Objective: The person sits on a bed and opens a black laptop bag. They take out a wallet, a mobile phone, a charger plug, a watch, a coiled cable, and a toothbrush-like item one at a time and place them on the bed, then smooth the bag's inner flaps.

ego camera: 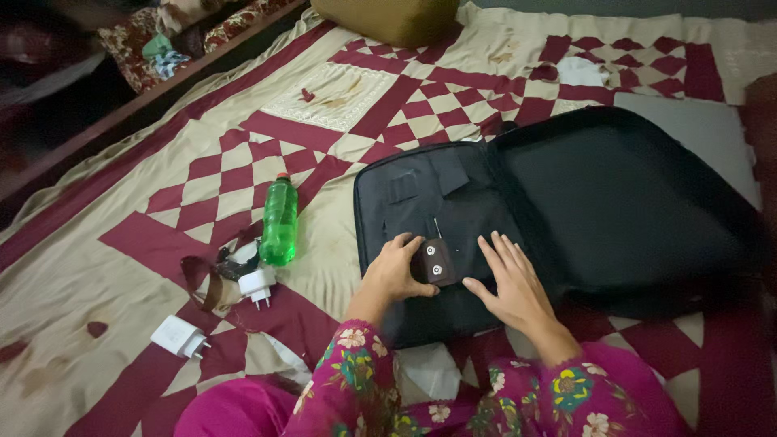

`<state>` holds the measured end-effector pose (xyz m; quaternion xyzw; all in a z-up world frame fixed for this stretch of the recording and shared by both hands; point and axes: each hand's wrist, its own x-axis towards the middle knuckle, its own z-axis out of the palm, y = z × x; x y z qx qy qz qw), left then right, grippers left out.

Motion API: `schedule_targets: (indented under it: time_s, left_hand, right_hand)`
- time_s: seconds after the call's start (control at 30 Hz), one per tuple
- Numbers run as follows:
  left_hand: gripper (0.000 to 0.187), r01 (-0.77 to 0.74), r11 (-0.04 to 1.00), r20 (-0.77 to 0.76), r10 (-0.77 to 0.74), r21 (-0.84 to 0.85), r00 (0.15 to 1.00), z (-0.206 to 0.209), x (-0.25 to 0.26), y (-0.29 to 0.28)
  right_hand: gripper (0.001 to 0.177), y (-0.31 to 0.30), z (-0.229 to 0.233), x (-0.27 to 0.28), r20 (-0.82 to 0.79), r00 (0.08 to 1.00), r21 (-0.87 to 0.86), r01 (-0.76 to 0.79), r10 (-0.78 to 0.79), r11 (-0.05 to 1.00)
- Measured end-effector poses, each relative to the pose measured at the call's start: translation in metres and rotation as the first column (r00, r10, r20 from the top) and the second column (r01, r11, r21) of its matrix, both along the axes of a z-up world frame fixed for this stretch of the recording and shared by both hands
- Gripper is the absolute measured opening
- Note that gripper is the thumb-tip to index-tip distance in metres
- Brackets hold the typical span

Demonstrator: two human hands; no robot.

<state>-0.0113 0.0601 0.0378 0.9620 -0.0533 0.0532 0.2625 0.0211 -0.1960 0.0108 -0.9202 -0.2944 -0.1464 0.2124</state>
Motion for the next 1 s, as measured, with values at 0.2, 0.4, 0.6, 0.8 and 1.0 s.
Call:
schedule_targets:
  time_s: [0.2,0.4,0.6,0.8,1.0]
  left_hand:
    - [0.11,-0.004,1.0,0.007,0.004,-0.027,1.0,0.0,-0.005,0.008]
    - [0.111,0.017,0.998,0.036,-0.014,-0.061,0.999,-0.003,-0.008,0.017]
    - [0.113,0.022,0.998,0.052,-0.019,-0.051,0.998,-0.008,-0.011,0.029]
    - [0.11,0.043,0.996,0.07,-0.037,-0.075,0.997,-0.007,-0.016,0.04]
    - [0.11,0.01,0.997,0.01,-0.009,-0.074,1.0,0.001,-0.025,0.049]
  right_hand:
    - [0.085,0.012,0.005,-0.002,0.006,1.0,-0.01,-0.017,0.017,1.0]
    - [0.087,0.019,0.009,-0.008,0.06,0.995,0.031,-0.078,0.076,0.997]
    - [0.089,0.031,0.012,-0.008,0.111,0.991,0.011,-0.075,0.073,0.997]
    - [0.094,0.04,0.012,-0.01,0.129,0.989,0.027,-0.074,0.07,0.997]
    - [0.101,0.052,0.01,-0.007,0.111,0.991,-0.028,-0.07,0.073,0.997]
